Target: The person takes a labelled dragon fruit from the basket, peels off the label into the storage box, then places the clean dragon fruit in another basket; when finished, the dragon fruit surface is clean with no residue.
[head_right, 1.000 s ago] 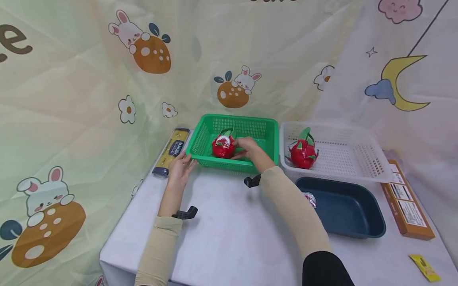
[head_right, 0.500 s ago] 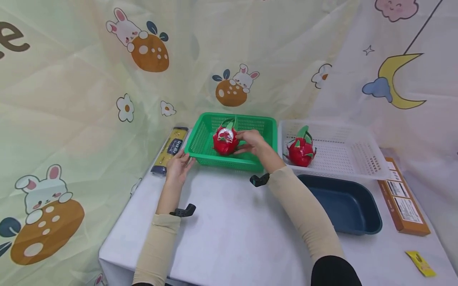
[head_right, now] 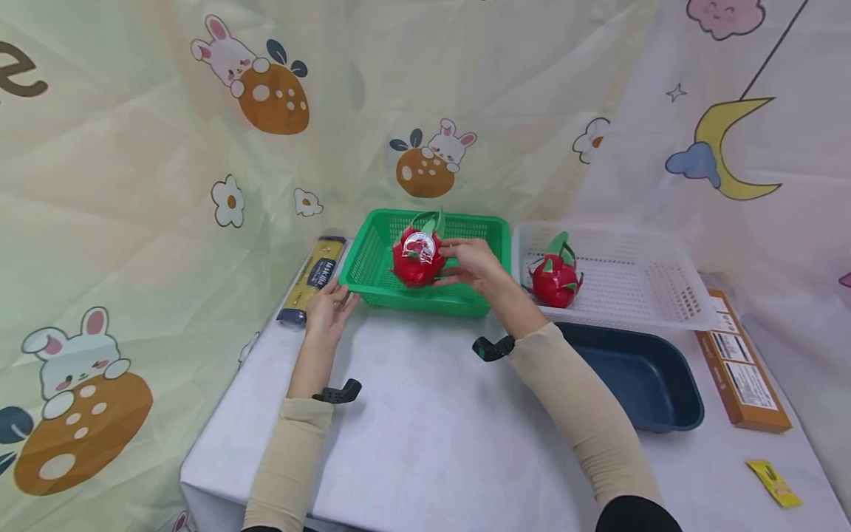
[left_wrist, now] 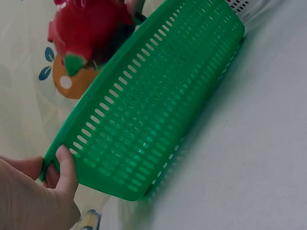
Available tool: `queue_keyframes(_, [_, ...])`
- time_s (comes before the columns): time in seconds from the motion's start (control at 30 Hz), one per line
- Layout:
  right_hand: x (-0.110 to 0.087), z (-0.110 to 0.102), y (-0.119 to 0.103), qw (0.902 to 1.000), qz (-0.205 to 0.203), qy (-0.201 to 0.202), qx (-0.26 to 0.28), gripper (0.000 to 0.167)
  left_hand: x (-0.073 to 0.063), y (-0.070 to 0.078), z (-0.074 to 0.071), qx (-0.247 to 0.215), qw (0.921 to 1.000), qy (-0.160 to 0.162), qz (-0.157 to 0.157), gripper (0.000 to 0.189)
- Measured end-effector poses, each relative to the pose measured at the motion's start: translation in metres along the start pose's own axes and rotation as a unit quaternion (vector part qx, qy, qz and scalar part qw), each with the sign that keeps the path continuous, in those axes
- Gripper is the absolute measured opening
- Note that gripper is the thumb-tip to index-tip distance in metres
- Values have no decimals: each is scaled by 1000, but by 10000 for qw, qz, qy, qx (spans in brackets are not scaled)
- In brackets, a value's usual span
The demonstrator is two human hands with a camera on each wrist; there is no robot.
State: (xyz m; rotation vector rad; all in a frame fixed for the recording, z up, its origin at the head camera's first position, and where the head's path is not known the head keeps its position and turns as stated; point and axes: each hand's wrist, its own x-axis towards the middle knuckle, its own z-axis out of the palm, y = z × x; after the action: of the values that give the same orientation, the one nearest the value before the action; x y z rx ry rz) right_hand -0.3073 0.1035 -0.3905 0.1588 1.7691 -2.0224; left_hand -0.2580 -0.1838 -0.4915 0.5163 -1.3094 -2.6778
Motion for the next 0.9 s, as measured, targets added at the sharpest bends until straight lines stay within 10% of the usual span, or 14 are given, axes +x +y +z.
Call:
queue_keyframes(0.4, [-62,-13,5,9964,-456,-238,-672,56,0,1,4,13,10000,8,84,50])
queue_keyframes(0.9, [-115,-41,68,9915,-723,-438,-984,58,-1,-2,6,-19,9999,139,13,52])
